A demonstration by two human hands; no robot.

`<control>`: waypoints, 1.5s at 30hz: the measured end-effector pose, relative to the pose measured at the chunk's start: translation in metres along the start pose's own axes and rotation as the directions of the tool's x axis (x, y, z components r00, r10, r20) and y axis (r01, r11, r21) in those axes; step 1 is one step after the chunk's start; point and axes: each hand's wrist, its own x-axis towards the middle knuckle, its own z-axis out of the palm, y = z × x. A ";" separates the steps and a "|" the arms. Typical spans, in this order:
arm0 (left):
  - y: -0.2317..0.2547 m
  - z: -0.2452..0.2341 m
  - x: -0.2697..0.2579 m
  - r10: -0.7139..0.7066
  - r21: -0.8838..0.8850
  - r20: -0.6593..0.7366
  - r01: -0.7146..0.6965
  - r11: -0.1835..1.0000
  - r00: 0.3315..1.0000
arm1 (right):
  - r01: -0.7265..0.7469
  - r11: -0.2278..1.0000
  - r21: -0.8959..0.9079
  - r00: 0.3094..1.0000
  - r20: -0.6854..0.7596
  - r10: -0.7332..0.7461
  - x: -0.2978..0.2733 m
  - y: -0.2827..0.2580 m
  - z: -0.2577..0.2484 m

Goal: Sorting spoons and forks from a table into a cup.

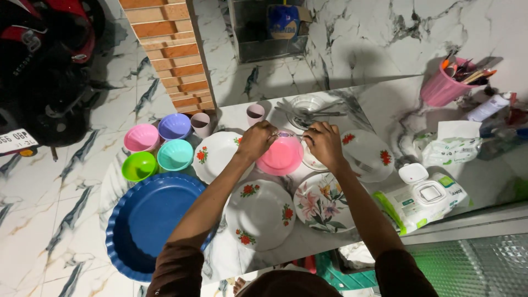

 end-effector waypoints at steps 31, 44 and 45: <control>-0.067 0.117 0.104 -0.171 -0.029 -0.089 0.169 0.985 0.981 | -0.073 0.993 0.088 0.991 0.120 0.063 0.027 0.145 0.101; -0.141 0.149 0.131 -0.154 0.213 -0.059 0.163 0.963 0.986 | -0.148 0.960 0.237 0.961 0.265 0.083 0.049 0.185 0.206; -0.147 0.152 0.131 -0.135 0.237 -0.059 0.145 0.961 0.989 | -0.123 0.962 0.245 0.967 0.248 0.061 0.047 0.188 0.215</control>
